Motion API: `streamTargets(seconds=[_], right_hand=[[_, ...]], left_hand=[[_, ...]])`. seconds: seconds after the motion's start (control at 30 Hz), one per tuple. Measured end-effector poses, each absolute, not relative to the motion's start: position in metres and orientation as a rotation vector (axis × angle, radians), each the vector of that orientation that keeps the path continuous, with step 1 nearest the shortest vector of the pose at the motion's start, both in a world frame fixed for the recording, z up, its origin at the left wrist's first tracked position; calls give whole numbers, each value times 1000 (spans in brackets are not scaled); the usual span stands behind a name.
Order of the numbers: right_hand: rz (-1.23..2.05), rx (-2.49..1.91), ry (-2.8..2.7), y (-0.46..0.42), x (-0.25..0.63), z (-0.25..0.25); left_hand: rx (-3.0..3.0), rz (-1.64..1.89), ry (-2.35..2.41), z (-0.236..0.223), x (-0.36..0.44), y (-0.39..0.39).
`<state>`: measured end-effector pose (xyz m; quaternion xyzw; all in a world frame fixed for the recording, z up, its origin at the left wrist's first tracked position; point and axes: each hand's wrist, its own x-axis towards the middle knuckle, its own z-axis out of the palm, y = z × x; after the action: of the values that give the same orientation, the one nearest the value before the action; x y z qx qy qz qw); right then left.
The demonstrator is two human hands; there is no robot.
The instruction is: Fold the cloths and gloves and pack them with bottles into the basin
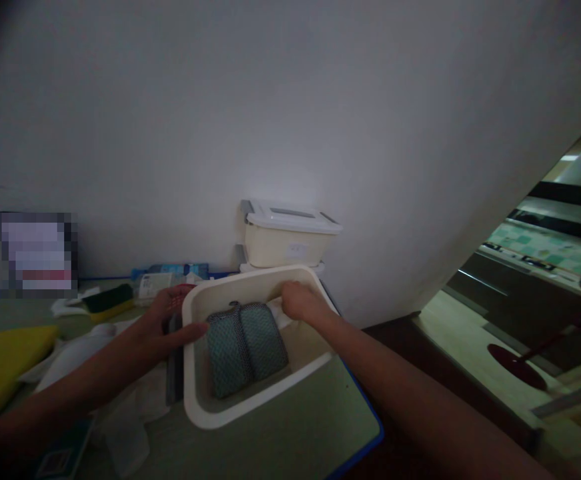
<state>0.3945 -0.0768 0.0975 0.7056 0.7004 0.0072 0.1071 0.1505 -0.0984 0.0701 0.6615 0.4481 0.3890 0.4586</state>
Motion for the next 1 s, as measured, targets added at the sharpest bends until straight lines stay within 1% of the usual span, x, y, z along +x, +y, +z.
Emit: streamTargets(seconds=[0.13, 0.23, 0.4, 0.67, 1.0], right_hand=[[67, 2026, 2048, -75, 392, 96], [116, 1973, 2054, -77, 387, 94], [300, 1917, 2053, -81, 377, 99], [531, 1861, 2002, -86, 374, 100], [429, 1820, 2015, -90, 387, 105]], left_hand=[[1648, 977, 1098, 66, 149, -97], [1672, 902, 1116, 64, 146, -96], [1748, 868, 1076, 65, 144, -96], [1666, 850, 1088, 74, 147, -102], [1581, 916, 1102, 72, 150, -100]])
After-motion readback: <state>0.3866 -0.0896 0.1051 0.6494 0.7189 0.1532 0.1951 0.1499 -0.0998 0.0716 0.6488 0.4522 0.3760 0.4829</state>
